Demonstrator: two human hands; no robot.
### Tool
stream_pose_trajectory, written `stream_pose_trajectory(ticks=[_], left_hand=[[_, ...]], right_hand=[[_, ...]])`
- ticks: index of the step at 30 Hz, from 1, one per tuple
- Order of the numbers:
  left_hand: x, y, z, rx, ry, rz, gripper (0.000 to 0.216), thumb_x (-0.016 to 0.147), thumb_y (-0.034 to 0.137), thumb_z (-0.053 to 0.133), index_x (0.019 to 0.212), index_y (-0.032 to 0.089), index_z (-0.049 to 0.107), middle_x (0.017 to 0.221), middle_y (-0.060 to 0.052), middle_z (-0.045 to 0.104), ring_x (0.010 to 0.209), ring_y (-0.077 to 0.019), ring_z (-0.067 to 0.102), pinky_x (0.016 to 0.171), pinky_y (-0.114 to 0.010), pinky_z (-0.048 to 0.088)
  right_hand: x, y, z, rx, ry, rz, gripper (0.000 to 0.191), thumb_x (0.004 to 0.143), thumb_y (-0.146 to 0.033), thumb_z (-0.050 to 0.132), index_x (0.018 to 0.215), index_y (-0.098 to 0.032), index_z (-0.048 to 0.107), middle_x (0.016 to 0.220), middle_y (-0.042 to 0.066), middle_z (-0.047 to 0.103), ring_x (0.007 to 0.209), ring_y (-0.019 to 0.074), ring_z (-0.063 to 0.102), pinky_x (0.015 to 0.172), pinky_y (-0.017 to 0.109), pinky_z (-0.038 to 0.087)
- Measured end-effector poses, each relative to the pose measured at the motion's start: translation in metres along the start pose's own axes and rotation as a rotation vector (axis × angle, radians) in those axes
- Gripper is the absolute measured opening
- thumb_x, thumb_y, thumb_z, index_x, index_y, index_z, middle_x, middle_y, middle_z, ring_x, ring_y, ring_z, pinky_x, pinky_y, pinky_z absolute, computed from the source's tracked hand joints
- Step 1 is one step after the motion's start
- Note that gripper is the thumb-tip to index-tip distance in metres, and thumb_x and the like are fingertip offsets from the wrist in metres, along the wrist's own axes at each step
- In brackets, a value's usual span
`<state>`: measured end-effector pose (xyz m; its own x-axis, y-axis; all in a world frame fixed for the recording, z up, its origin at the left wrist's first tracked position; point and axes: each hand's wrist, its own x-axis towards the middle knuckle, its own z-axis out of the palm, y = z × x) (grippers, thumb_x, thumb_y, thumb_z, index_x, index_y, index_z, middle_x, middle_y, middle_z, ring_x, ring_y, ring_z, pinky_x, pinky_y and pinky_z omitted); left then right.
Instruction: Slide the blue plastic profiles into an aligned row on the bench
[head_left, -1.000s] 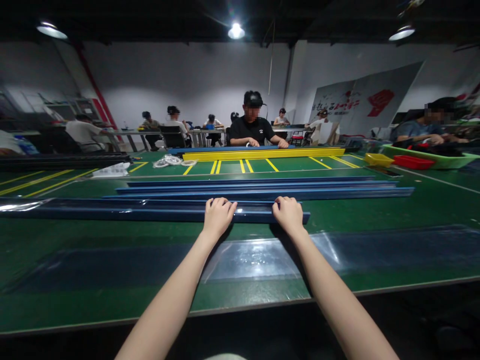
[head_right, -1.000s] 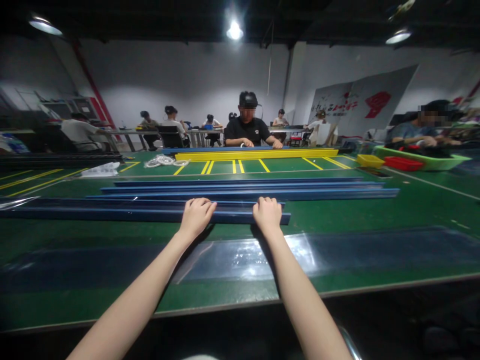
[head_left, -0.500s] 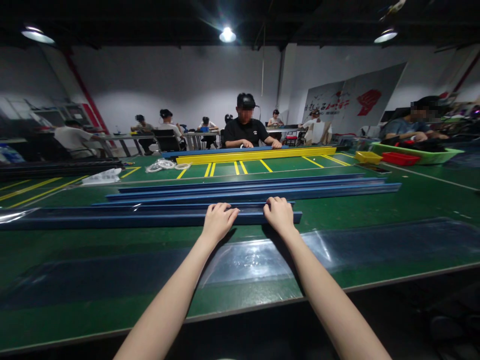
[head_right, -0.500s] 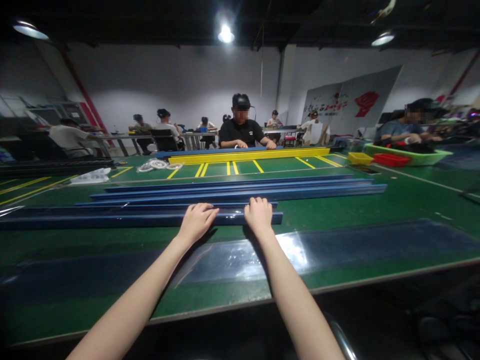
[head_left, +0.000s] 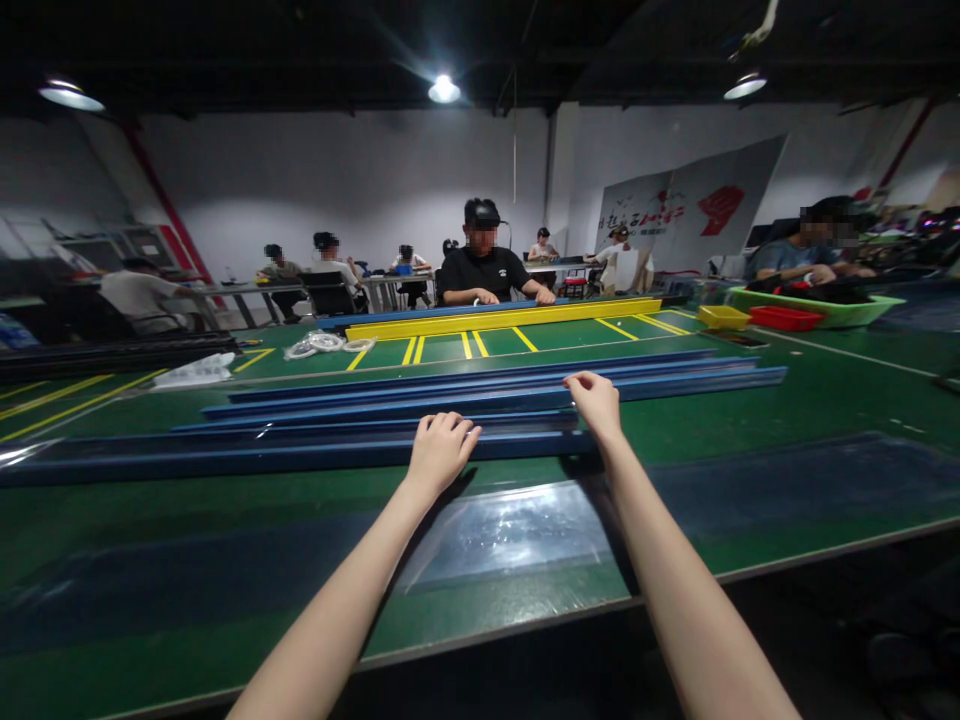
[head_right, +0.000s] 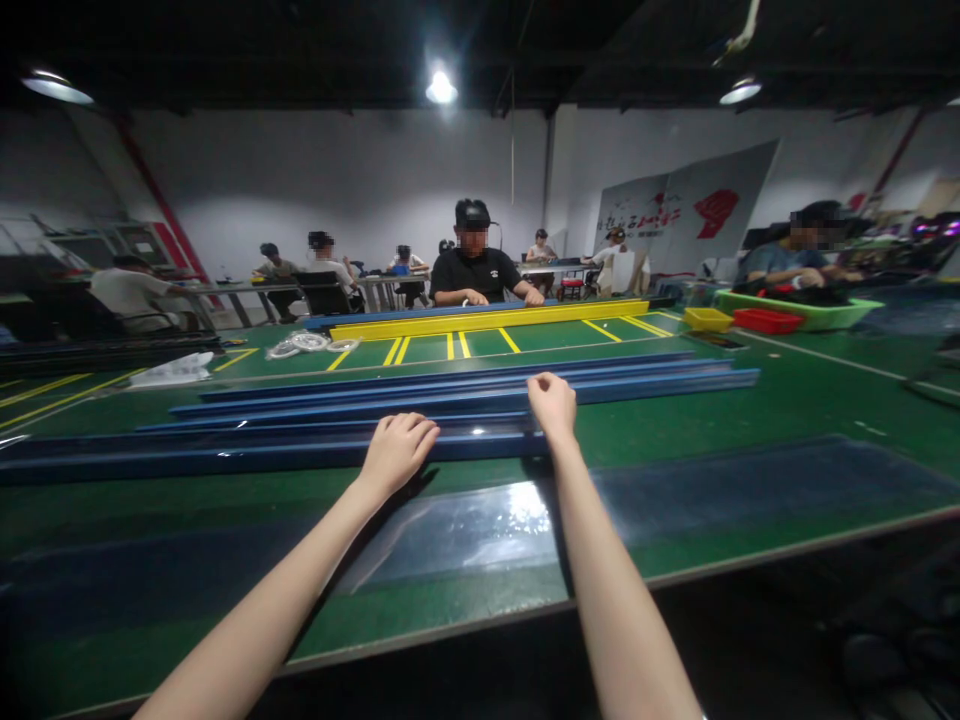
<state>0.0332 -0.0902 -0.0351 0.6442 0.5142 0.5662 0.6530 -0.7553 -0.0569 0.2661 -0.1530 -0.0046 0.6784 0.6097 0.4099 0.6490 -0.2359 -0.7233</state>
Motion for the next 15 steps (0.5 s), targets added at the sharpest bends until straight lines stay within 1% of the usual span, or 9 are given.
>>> stream_pose_trajectory(ticks=[2, 3, 5, 6, 8, 11, 15], left_hand=[[0.005, 0.007, 0.001, -0.008, -0.005, 0.038, 0.032, 0.088, 0.035, 0.032, 0.088, 0.021, 0.061, 0.094, -0.004, 0.06, 0.089, -0.0168, 0.051, 0.078, -0.032, 0.032], [0.007, 0.012, 0.001, -0.011, -0.007, 0.059, 0.033, 0.088, 0.035, 0.031, 0.088, 0.021, 0.061, 0.094, -0.004, 0.06, 0.088, -0.0168, 0.051, 0.078, -0.032, 0.031], [0.014, 0.022, 0.002, -0.016, -0.01, 0.103, 0.034, 0.088, 0.036, 0.03, 0.088, 0.021, 0.06, 0.093, -0.004, 0.06, 0.088, -0.0168, 0.05, 0.077, -0.032, 0.031], [0.017, 0.027, 0.003, -0.016, -0.012, 0.123, 0.034, 0.088, 0.036, 0.03, 0.088, 0.021, 0.06, 0.092, -0.005, 0.06, 0.087, -0.017, 0.05, 0.077, -0.032, 0.031], [0.023, 0.037, 0.006, -0.015, -0.018, 0.165, 0.035, 0.089, 0.037, 0.029, 0.088, 0.02, 0.059, 0.091, -0.005, 0.059, 0.086, -0.0174, 0.05, 0.076, -0.032, 0.031], [0.029, 0.048, 0.012, -0.018, -0.017, 0.201, 0.035, 0.088, 0.037, 0.029, 0.089, 0.02, 0.059, 0.09, -0.005, 0.059, 0.085, -0.0179, 0.05, 0.074, -0.032, 0.031], [0.028, 0.055, 0.018, -0.01, -0.007, 0.247, 0.034, 0.088, 0.038, 0.03, 0.094, 0.019, 0.056, 0.088, -0.006, 0.058, 0.084, -0.0188, 0.05, 0.074, -0.033, 0.031]], right_hand=[[0.012, 0.01, -0.009, 0.004, -0.082, -0.014, 0.019, 0.068, -0.028, 0.05, 0.076, -0.018, 0.065, 0.079, 0.004, 0.067, 0.078, 0.0159, 0.059, 0.07, 0.025, 0.041], [0.017, 0.016, -0.012, 0.006, -0.136, -0.05, 0.017, 0.065, -0.027, 0.054, 0.075, -0.018, 0.065, 0.077, 0.003, 0.066, 0.076, 0.0154, 0.059, 0.07, 0.024, 0.042], [0.025, 0.028, -0.015, 0.032, -0.218, -0.125, 0.019, 0.062, -0.028, 0.058, 0.077, -0.017, 0.064, 0.077, 0.004, 0.066, 0.075, 0.0151, 0.06, 0.069, 0.024, 0.043], [0.029, 0.034, -0.014, 0.034, -0.257, -0.134, 0.021, 0.061, -0.029, 0.06, 0.078, -0.017, 0.063, 0.078, 0.004, 0.066, 0.075, 0.0154, 0.06, 0.069, 0.025, 0.043], [0.033, 0.046, -0.012, 0.068, -0.328, -0.121, 0.026, 0.06, -0.032, 0.062, 0.08, -0.016, 0.062, 0.081, 0.006, 0.066, 0.077, 0.0159, 0.06, 0.07, 0.026, 0.044], [0.035, 0.06, -0.007, 0.172, -0.414, -0.106, 0.03, 0.063, -0.037, 0.06, 0.084, -0.016, 0.061, 0.086, 0.007, 0.065, 0.082, 0.0159, 0.059, 0.072, 0.027, 0.044], [0.027, 0.068, -0.002, 0.348, -0.45, 0.021, 0.034, 0.068, -0.042, 0.055, 0.089, -0.015, 0.059, 0.091, 0.009, 0.064, 0.078, 0.0146, 0.059, 0.064, 0.024, 0.045]])
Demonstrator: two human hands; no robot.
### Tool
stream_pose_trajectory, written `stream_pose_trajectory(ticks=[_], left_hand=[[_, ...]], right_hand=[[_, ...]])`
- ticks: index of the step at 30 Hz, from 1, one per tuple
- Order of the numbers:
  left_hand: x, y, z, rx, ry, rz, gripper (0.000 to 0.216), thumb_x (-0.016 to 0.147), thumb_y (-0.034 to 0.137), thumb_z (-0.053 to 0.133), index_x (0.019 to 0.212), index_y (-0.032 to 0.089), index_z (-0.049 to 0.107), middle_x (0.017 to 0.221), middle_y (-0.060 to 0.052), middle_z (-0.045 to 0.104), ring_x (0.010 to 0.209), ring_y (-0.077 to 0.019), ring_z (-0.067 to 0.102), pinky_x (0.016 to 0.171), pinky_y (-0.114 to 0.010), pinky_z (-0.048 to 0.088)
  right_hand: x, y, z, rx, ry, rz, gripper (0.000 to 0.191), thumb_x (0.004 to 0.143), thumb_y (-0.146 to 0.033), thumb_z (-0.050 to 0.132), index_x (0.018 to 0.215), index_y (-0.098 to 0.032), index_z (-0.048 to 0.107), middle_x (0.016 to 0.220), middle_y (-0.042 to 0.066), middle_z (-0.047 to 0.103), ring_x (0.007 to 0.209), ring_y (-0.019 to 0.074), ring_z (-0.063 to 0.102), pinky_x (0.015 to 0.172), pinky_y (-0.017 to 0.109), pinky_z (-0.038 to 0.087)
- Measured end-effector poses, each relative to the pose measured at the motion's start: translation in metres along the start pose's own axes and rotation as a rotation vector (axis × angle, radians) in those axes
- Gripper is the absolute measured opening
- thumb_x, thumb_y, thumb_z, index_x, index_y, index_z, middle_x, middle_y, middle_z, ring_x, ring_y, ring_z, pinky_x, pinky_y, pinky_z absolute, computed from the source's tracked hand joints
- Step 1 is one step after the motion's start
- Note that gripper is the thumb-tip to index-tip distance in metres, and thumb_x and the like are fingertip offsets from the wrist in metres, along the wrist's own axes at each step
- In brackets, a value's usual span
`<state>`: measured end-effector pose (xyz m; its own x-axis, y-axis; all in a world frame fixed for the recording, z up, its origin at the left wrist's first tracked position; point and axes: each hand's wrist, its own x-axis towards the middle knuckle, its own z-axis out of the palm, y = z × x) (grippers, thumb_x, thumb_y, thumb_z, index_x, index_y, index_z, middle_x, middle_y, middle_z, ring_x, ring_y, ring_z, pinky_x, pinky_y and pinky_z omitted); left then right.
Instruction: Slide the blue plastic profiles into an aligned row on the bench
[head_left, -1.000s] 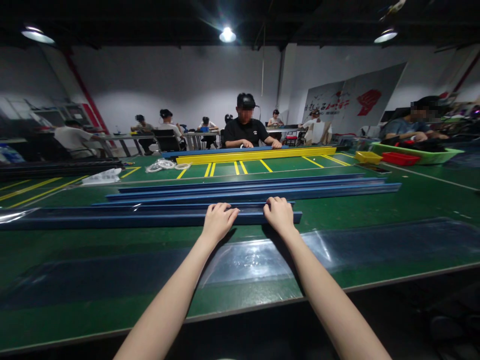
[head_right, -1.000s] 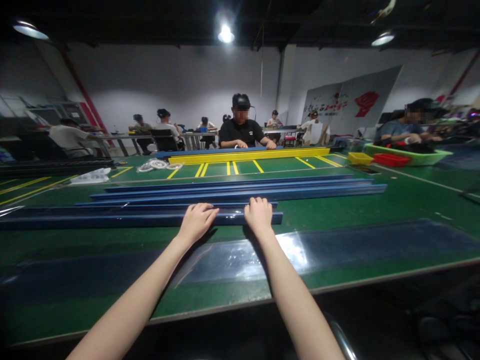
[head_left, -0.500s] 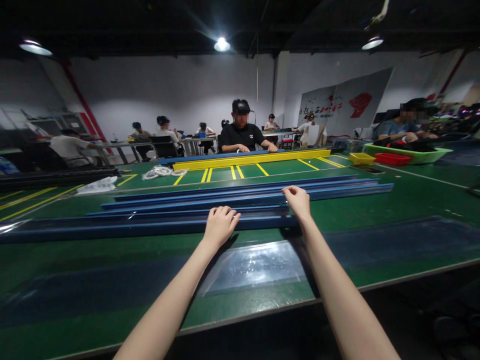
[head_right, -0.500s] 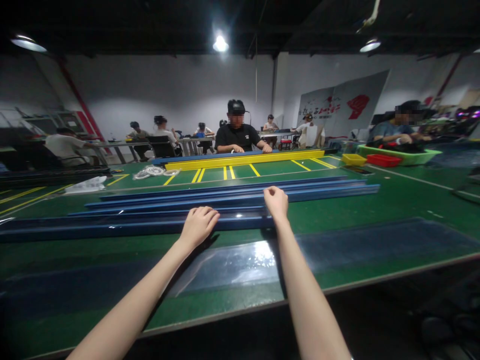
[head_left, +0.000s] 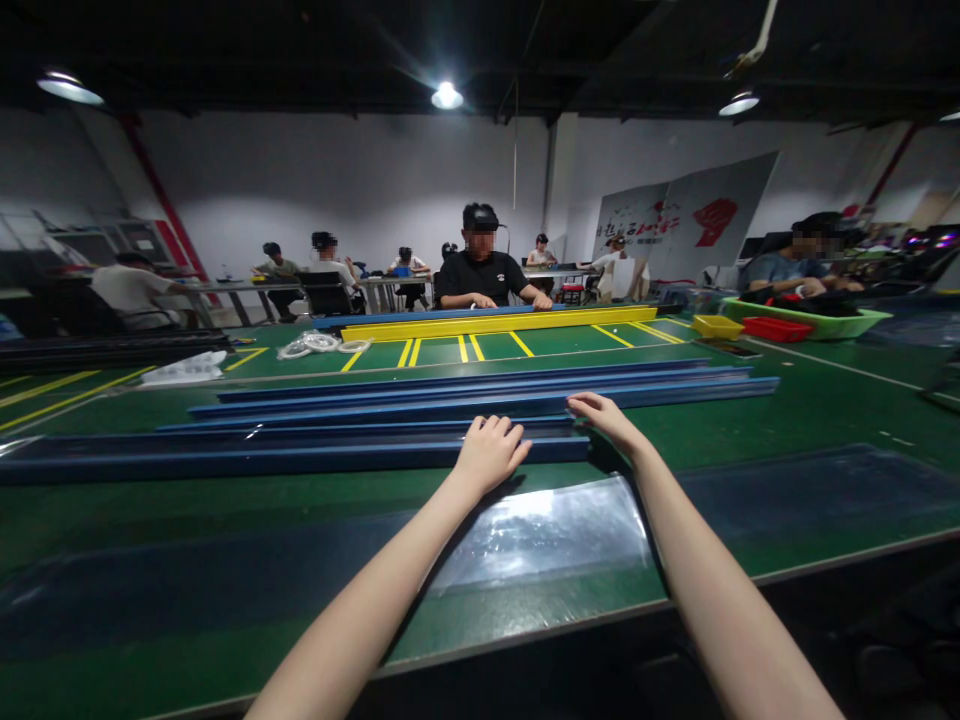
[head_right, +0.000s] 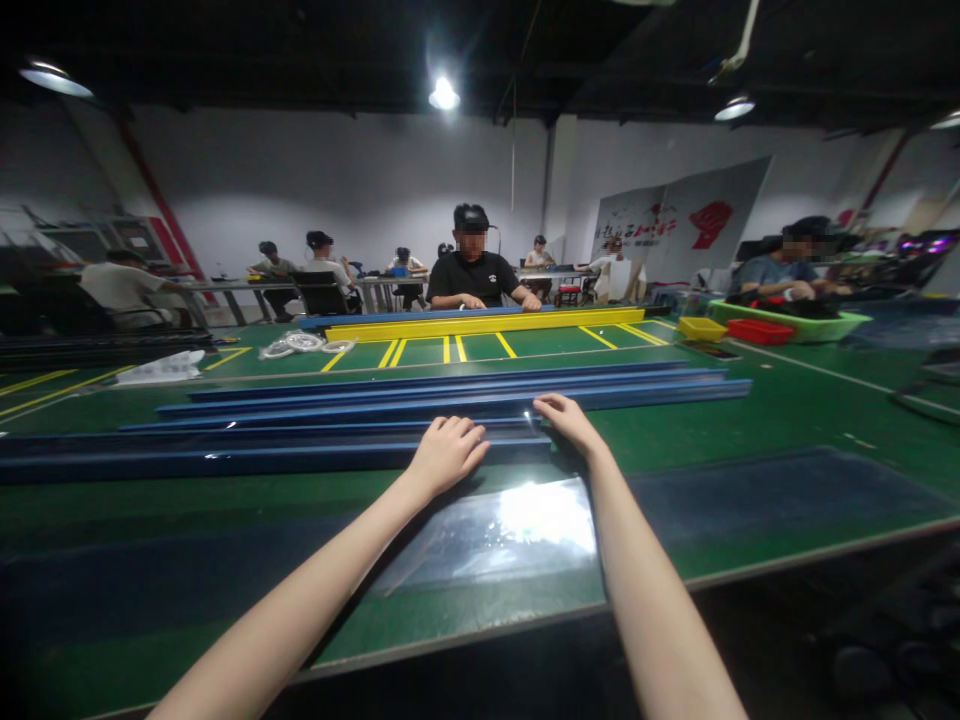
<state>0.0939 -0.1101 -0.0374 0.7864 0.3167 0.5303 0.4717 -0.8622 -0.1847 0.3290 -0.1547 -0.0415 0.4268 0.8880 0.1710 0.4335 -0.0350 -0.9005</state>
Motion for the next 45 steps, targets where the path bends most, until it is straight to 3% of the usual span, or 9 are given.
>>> stream_pose_trajectory(ticks=[8, 13, 18, 35, 38, 45], left_hand=[[-0.011, 0.0, 0.007, 0.028, 0.006, 0.039, 0.036, 0.087, 0.038, 0.031, 0.113, 0.019, 0.047, 0.099, -0.008, 0.056, 0.091, -0.0205, 0.049, 0.073, -0.032, 0.033], [-0.015, -0.003, 0.009, 0.019, 0.01, 0.033, 0.034, 0.087, 0.036, 0.032, 0.112, 0.018, 0.047, 0.103, -0.009, 0.055, 0.095, -0.0205, 0.048, 0.074, -0.032, 0.033], [-0.017, -0.007, 0.008, 0.044, -0.002, -0.027, 0.032, 0.087, 0.035, 0.032, 0.106, 0.018, 0.051, 0.103, -0.01, 0.055, 0.094, -0.0217, 0.048, 0.074, -0.034, 0.034], [-0.016, -0.004, 0.008, 0.07, -0.033, -0.186, 0.031, 0.084, 0.04, 0.038, 0.096, 0.016, 0.054, 0.094, -0.01, 0.056, 0.088, -0.0234, 0.049, 0.07, -0.034, 0.034], [-0.016, -0.005, 0.008, 0.075, -0.035, -0.201, 0.034, 0.084, 0.041, 0.038, 0.101, 0.015, 0.052, 0.093, -0.009, 0.057, 0.086, -0.0224, 0.049, 0.069, -0.033, 0.034], [-0.018, -0.007, 0.003, 0.086, -0.068, -0.212, 0.027, 0.083, 0.041, 0.042, 0.091, 0.019, 0.054, 0.096, -0.007, 0.056, 0.087, -0.0203, 0.049, 0.069, -0.03, 0.034]], right_hand=[[-0.011, 0.005, 0.0, 0.111, 0.047, 0.04, 0.03, 0.067, -0.039, 0.057, 0.087, -0.017, 0.056, 0.088, 0.006, 0.062, 0.069, 0.0106, 0.057, 0.056, 0.02, 0.042], [-0.01, 0.015, -0.002, 0.121, 0.038, 0.086, 0.031, 0.062, -0.046, 0.059, 0.065, -0.017, 0.049, 0.059, -0.002, 0.053, 0.053, 0.0073, 0.048, 0.051, 0.019, 0.038], [-0.011, 0.018, -0.002, -0.002, -0.056, -0.006, 0.042, 0.061, -0.055, 0.056, 0.05, -0.017, 0.042, 0.046, -0.005, 0.04, 0.043, 0.0053, 0.036, 0.045, 0.02, 0.031], [-0.008, 0.028, -0.005, -0.095, -0.022, 0.006, 0.041, 0.056, -0.056, 0.061, 0.054, -0.016, 0.052, 0.044, -0.003, 0.046, 0.042, 0.007, 0.041, 0.045, 0.022, 0.031], [-0.009, 0.026, -0.007, -0.055, -0.032, 0.003, 0.04, 0.057, -0.054, 0.061, 0.055, -0.016, 0.051, 0.046, -0.002, 0.047, 0.043, 0.0066, 0.042, 0.045, 0.021, 0.032], [-0.012, 0.021, -0.009, 0.037, -0.078, 0.04, 0.035, 0.057, -0.049, 0.063, 0.055, -0.015, 0.052, 0.051, -0.001, 0.049, 0.047, 0.0058, 0.043, 0.048, 0.02, 0.035]])
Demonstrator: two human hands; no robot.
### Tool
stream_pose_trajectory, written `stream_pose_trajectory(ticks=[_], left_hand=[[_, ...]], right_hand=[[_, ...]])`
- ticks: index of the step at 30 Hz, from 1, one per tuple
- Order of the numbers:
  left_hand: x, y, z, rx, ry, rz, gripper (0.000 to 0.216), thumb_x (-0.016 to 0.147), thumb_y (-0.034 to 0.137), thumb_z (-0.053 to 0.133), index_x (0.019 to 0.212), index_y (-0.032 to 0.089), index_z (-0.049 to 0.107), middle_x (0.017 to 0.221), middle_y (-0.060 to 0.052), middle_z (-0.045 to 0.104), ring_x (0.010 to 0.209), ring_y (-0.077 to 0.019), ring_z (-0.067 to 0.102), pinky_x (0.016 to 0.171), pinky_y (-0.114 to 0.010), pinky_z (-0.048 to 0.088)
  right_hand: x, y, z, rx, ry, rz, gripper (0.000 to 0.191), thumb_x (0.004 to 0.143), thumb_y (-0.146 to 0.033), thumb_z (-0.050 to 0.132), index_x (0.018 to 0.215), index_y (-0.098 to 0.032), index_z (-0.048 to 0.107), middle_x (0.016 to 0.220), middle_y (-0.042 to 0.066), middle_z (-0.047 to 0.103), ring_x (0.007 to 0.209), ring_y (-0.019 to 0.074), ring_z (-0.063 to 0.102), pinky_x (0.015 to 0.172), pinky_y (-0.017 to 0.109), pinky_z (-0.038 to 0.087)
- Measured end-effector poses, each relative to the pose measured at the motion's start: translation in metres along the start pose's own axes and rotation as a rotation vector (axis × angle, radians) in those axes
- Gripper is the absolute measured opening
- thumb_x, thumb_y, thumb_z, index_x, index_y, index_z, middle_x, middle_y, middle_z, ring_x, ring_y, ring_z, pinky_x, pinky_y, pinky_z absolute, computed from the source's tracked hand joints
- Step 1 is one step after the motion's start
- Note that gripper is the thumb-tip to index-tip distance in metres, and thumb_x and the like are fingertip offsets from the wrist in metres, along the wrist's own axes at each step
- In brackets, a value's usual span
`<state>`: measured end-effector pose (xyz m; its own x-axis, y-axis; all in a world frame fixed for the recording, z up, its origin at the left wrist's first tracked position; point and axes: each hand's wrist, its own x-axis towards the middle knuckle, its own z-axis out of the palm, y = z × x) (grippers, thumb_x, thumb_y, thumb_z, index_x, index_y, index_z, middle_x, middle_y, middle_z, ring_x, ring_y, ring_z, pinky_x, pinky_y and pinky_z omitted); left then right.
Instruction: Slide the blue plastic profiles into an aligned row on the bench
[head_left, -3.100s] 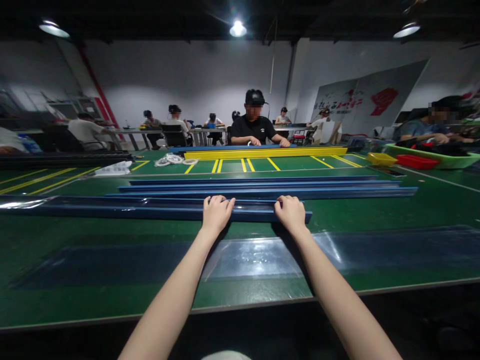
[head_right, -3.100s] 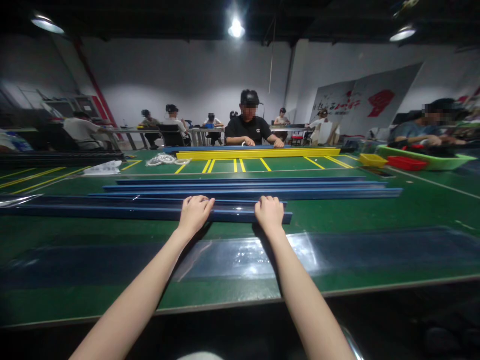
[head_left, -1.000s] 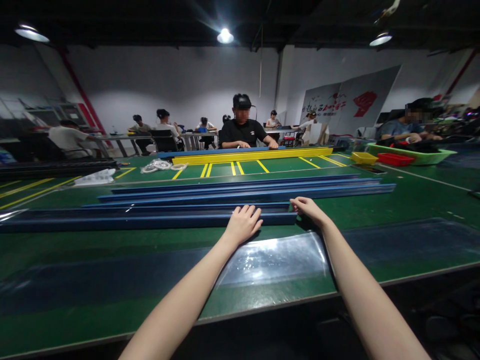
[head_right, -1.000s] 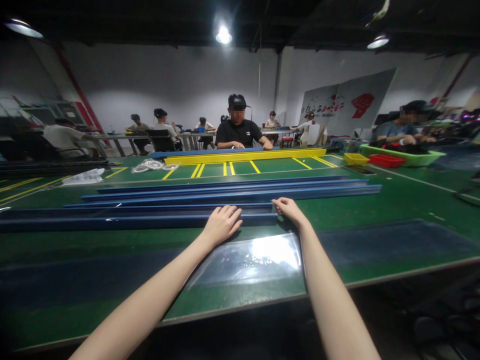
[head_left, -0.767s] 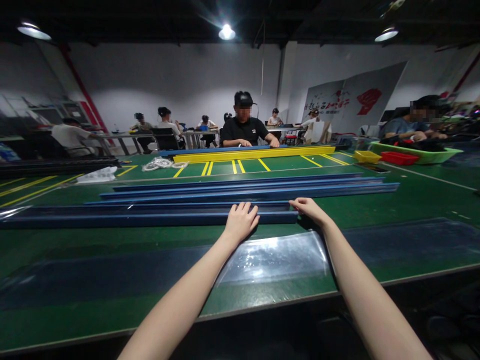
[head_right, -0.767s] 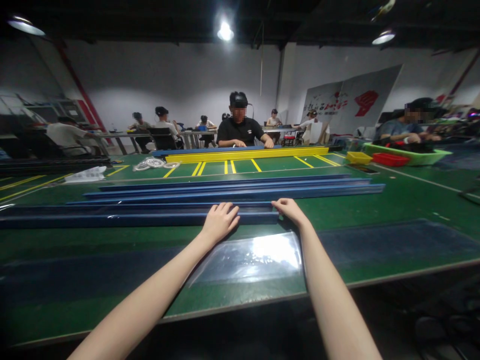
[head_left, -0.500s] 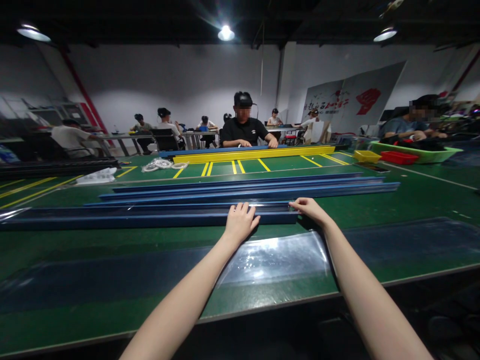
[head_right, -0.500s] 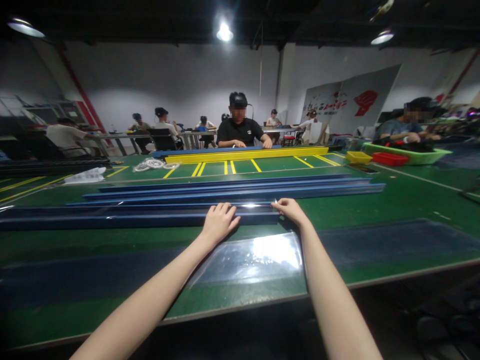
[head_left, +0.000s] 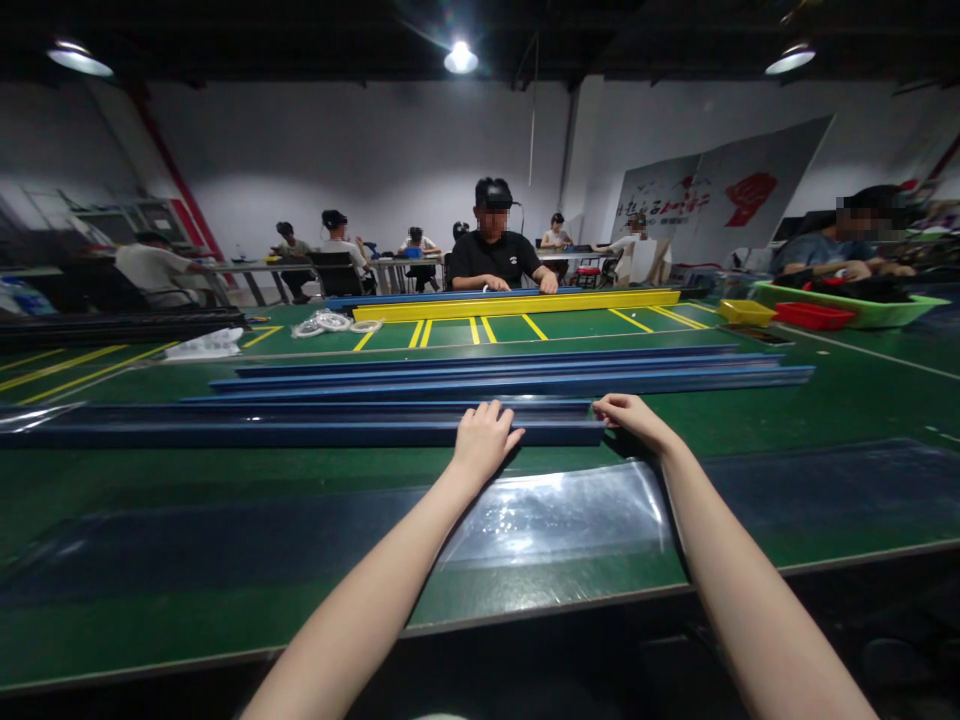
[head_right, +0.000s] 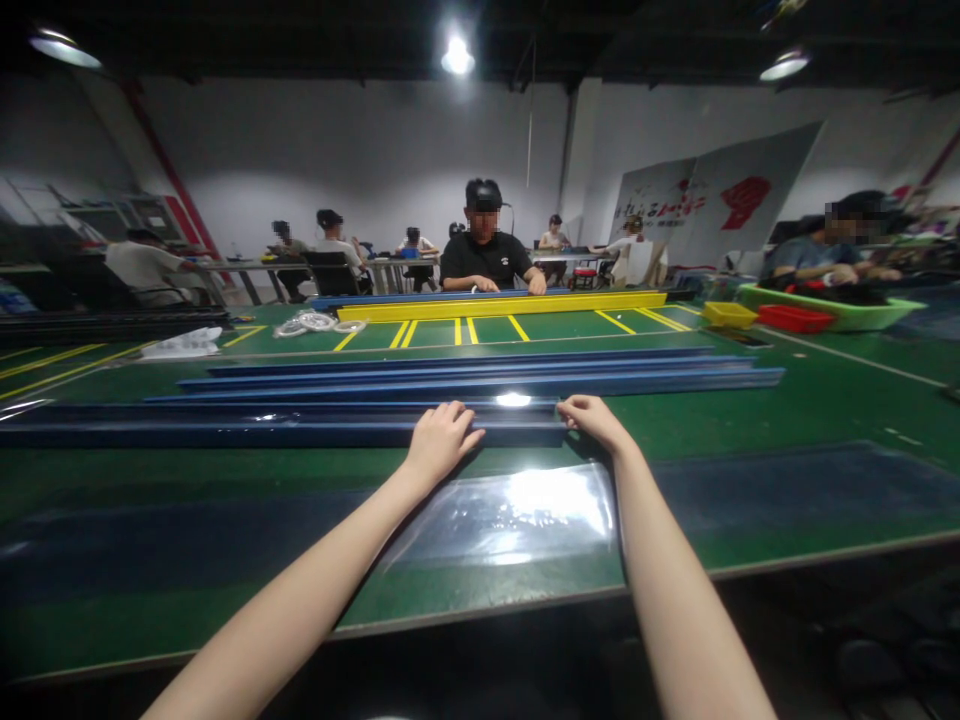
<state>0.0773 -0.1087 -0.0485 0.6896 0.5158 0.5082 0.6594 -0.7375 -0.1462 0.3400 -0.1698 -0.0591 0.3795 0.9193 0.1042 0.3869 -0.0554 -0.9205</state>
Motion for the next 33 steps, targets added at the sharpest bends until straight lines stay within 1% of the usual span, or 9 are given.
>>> stream_pose_trajectory(ticks=[6, 15, 21, 27, 33], left_hand=[[-0.001, 0.001, 0.0, 0.009, 0.007, -0.064, 0.032, 0.081, 0.046, 0.043, 0.093, 0.019, 0.056, 0.097, -0.008, 0.055, 0.089, -0.0227, 0.047, 0.068, -0.032, 0.033], [0.0, 0.001, -0.002, -0.036, -0.022, -0.052, 0.032, 0.083, 0.044, 0.041, 0.086, 0.017, 0.057, 0.09, -0.008, 0.058, 0.087, -0.0221, 0.049, 0.068, -0.032, 0.031], [0.0, 0.001, -0.004, -0.054, -0.033, -0.076, 0.033, 0.082, 0.045, 0.042, 0.085, 0.016, 0.057, 0.087, -0.007, 0.059, 0.083, -0.0211, 0.051, 0.067, -0.031, 0.031], [0.0, 0.002, -0.004, -0.052, -0.033, -0.089, 0.033, 0.082, 0.045, 0.042, 0.084, 0.016, 0.056, 0.084, -0.007, 0.06, 0.081, -0.021, 0.053, 0.067, -0.031, 0.031], [0.0, -0.001, -0.003, -0.055, -0.036, -0.058, 0.031, 0.083, 0.043, 0.042, 0.086, 0.016, 0.056, 0.083, -0.007, 0.06, 0.08, -0.0206, 0.053, 0.067, -0.031, 0.032]], right_hand=[[0.0, 0.001, -0.001, 0.007, 0.023, 0.018, 0.035, 0.056, -0.049, 0.065, 0.058, -0.016, 0.052, 0.053, -0.001, 0.051, 0.048, 0.0056, 0.043, 0.049, 0.02, 0.036], [0.0, 0.002, -0.002, -0.02, 0.001, 0.014, 0.043, 0.051, -0.056, 0.065, 0.058, -0.015, 0.053, 0.052, -0.002, 0.049, 0.048, 0.0057, 0.042, 0.049, 0.021, 0.034], [-0.001, 0.002, -0.004, -0.044, -0.02, 0.029, 0.047, 0.047, -0.059, 0.065, 0.059, -0.015, 0.054, 0.052, -0.001, 0.049, 0.049, 0.0067, 0.042, 0.05, 0.022, 0.034], [0.001, 0.005, -0.005, -0.127, -0.036, 0.018, 0.044, 0.052, -0.058, 0.063, 0.059, -0.015, 0.054, 0.051, -0.001, 0.048, 0.048, 0.0076, 0.042, 0.048, 0.022, 0.031], [0.003, 0.011, -0.006, -0.159, -0.023, 0.068, 0.038, 0.058, -0.053, 0.06, 0.06, -0.015, 0.055, 0.048, -0.001, 0.048, 0.046, 0.0066, 0.039, 0.045, 0.022, 0.027]])
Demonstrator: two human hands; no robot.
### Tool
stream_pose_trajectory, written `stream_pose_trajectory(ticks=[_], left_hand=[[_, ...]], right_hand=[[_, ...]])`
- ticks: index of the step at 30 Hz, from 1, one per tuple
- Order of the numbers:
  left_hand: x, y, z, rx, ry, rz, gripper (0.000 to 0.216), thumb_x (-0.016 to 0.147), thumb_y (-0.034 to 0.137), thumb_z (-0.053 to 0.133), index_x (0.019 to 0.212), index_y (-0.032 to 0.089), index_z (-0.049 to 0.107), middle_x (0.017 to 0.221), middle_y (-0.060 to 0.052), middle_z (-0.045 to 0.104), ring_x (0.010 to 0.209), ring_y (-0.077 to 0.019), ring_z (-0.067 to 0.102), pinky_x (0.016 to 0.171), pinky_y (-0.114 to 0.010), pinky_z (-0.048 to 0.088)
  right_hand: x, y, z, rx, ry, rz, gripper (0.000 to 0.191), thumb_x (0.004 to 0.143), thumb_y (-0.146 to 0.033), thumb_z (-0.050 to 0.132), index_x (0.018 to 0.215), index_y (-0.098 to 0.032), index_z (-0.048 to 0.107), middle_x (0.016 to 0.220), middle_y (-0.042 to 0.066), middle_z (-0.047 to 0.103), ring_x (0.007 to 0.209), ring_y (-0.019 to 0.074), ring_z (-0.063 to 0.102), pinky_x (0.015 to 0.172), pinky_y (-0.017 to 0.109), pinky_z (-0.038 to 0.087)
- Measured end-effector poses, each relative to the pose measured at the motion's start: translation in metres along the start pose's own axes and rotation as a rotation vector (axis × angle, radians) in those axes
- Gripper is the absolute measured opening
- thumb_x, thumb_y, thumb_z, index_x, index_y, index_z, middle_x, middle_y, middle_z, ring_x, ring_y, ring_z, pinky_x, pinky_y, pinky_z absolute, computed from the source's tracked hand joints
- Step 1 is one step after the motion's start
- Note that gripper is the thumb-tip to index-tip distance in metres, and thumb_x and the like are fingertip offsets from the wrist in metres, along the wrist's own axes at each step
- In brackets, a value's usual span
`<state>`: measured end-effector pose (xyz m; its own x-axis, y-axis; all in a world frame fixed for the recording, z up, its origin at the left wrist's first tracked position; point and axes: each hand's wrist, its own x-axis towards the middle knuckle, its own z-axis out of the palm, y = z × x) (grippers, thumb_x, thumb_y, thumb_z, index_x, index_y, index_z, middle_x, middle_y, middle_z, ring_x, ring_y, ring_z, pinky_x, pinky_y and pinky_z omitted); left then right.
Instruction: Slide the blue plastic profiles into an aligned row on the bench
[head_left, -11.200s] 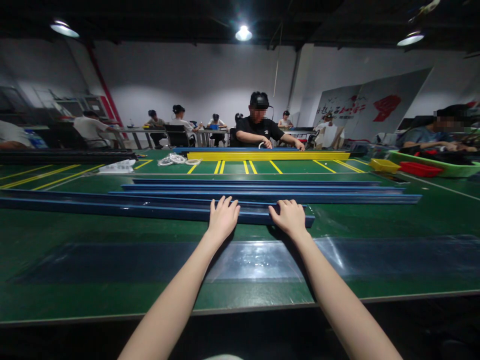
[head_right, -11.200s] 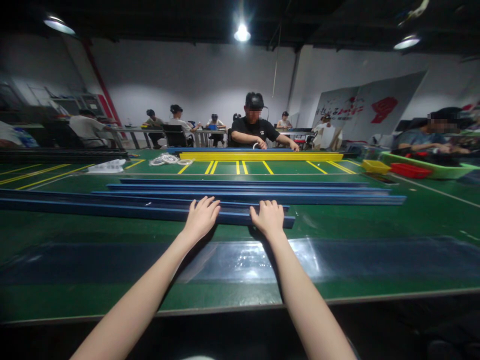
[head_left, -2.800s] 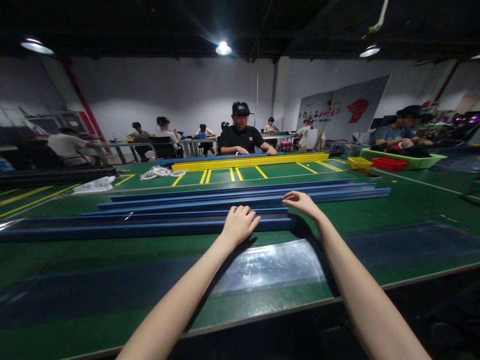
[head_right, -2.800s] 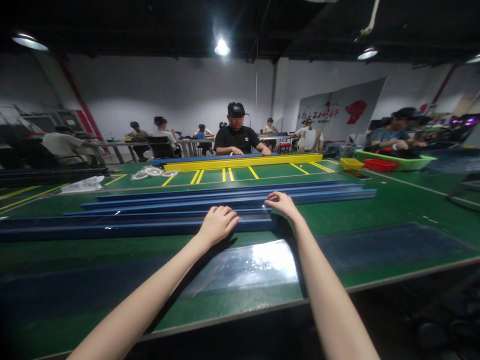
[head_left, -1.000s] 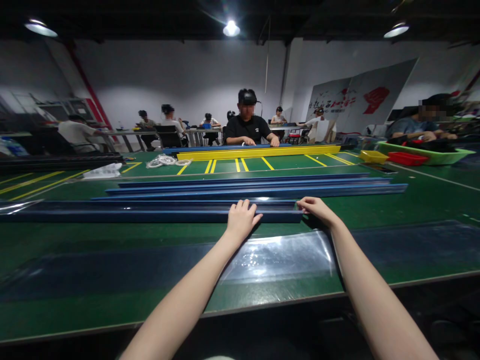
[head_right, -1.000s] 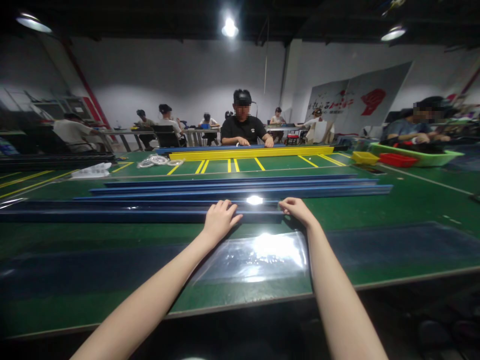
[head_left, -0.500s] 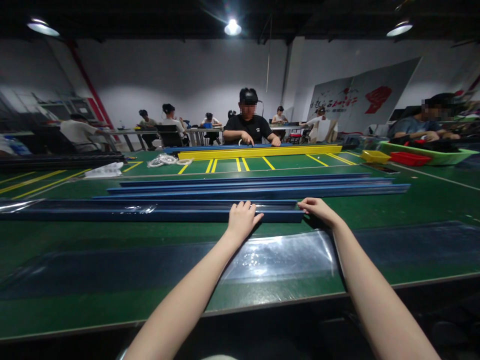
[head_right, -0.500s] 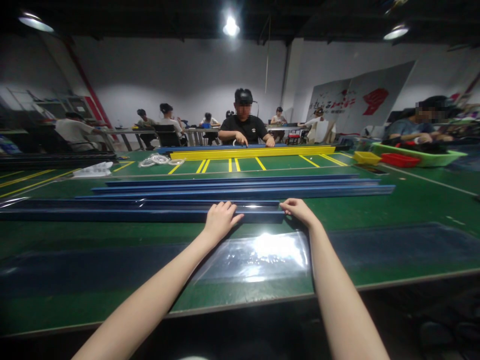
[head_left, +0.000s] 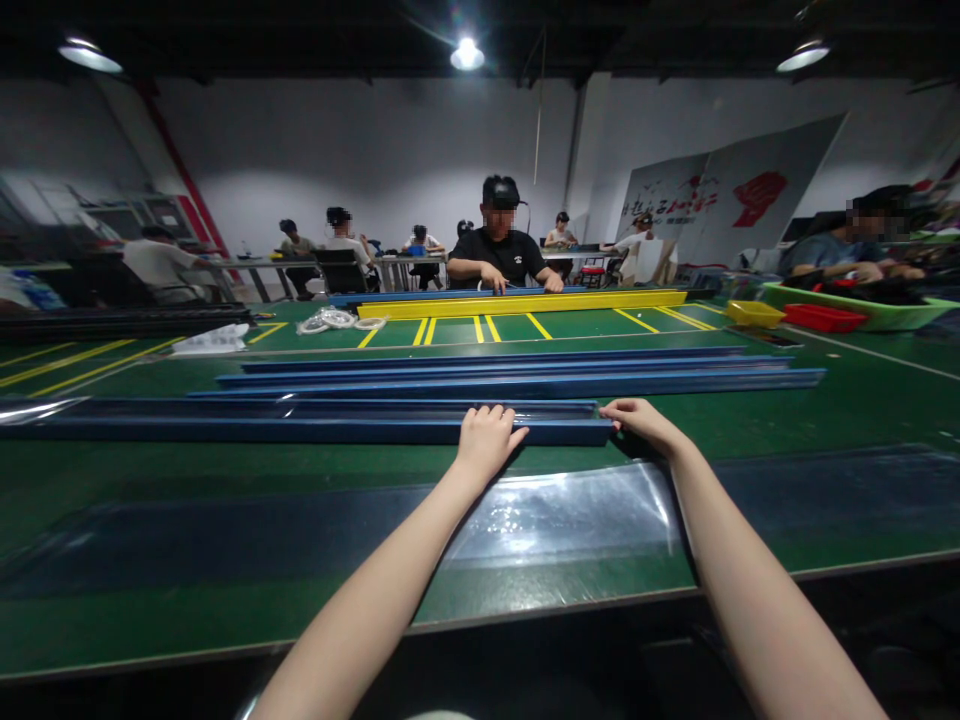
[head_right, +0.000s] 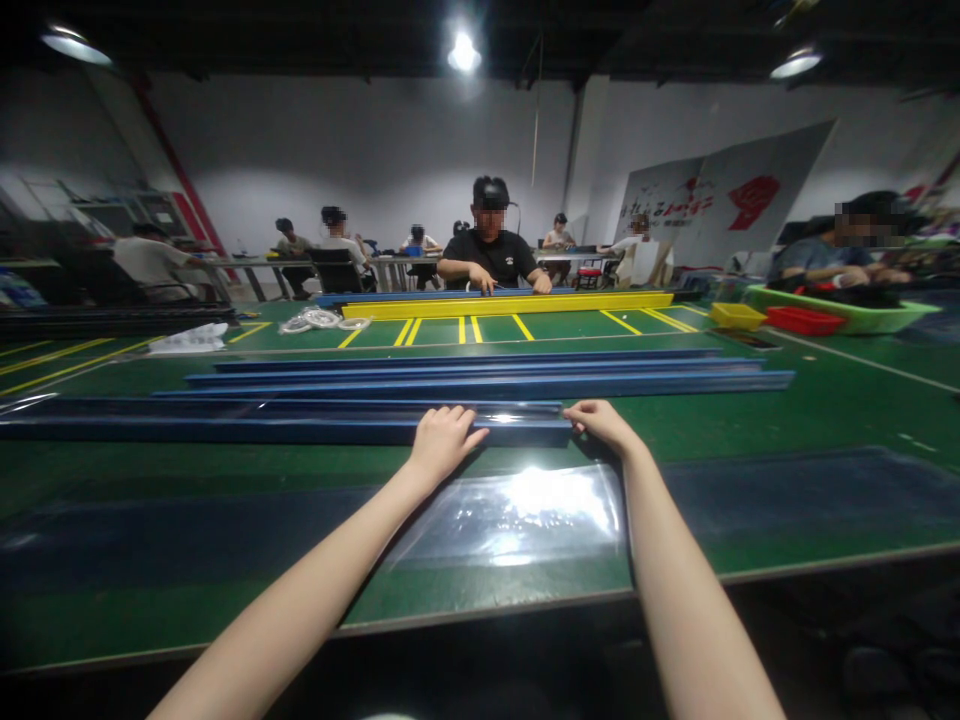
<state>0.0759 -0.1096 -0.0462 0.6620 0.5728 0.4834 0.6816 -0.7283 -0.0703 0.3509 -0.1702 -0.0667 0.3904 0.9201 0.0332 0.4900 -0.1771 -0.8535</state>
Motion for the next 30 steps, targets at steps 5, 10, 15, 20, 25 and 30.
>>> stream_pose_trajectory(ticks=[5, 10, 15, 20, 25, 30], left_hand=[[-0.0006, -0.0029, -0.0003, -0.004, -0.008, 0.032, 0.029, 0.083, 0.041, 0.041, 0.093, 0.018, 0.055, 0.084, -0.006, 0.061, 0.08, -0.0205, 0.054, 0.067, -0.031, 0.032], [-0.0009, -0.0007, -0.0015, -0.002, -0.025, 0.024, 0.027, 0.084, 0.039, 0.041, 0.09, 0.017, 0.055, 0.084, -0.007, 0.06, 0.081, -0.0204, 0.054, 0.068, -0.031, 0.032], [-0.0011, 0.0008, -0.0025, -0.009, -0.035, 0.018, 0.027, 0.084, 0.039, 0.04, 0.087, 0.017, 0.056, 0.084, -0.008, 0.06, 0.081, -0.0209, 0.054, 0.069, -0.032, 0.032], [-0.0013, 0.0013, -0.0022, 0.008, -0.041, 0.018, 0.028, 0.085, 0.038, 0.038, 0.087, 0.016, 0.056, 0.083, -0.008, 0.06, 0.081, -0.021, 0.054, 0.068, -0.032, 0.032], [-0.001, 0.0013, -0.0014, 0.011, -0.044, 0.032, 0.028, 0.085, 0.038, 0.038, 0.089, 0.016, 0.055, 0.084, -0.008, 0.061, 0.082, -0.021, 0.054, 0.069, -0.032, 0.032], [-0.0004, 0.0003, -0.0019, 0.011, -0.055, 0.031, 0.029, 0.085, 0.038, 0.038, 0.087, 0.016, 0.056, 0.083, -0.008, 0.061, 0.081, -0.0212, 0.054, 0.069, -0.032, 0.032]], right_hand=[[-0.0021, -0.0029, -0.0002, -0.009, -0.005, 0.019, 0.036, 0.058, -0.05, 0.06, 0.062, -0.014, 0.057, 0.048, -0.002, 0.048, 0.044, 0.0063, 0.038, 0.044, 0.021, 0.027], [-0.0043, -0.0064, 0.0006, -0.01, -0.005, 0.029, 0.033, 0.057, -0.047, 0.06, 0.062, -0.014, 0.057, 0.046, -0.003, 0.046, 0.042, 0.0061, 0.038, 0.043, 0.021, 0.027], [-0.0039, -0.0052, 0.001, -0.041, -0.006, 0.023, 0.033, 0.056, -0.047, 0.06, 0.061, -0.014, 0.057, 0.047, -0.002, 0.048, 0.043, 0.0068, 0.04, 0.043, 0.021, 0.028], [-0.0023, -0.0036, 0.0017, -0.059, -0.001, 0.008, 0.032, 0.056, -0.046, 0.06, 0.06, -0.014, 0.058, 0.047, -0.002, 0.048, 0.043, 0.0067, 0.04, 0.043, 0.021, 0.027], [-0.0008, -0.0014, 0.0025, -0.075, 0.013, -0.005, 0.03, 0.057, -0.043, 0.06, 0.06, -0.014, 0.058, 0.047, -0.001, 0.049, 0.043, 0.0069, 0.041, 0.044, 0.021, 0.028], [-0.0001, -0.0004, 0.0031, -0.076, 0.019, -0.004, 0.03, 0.057, -0.043, 0.061, 0.06, -0.013, 0.059, 0.046, -0.001, 0.049, 0.043, 0.0073, 0.042, 0.044, 0.021, 0.03]])
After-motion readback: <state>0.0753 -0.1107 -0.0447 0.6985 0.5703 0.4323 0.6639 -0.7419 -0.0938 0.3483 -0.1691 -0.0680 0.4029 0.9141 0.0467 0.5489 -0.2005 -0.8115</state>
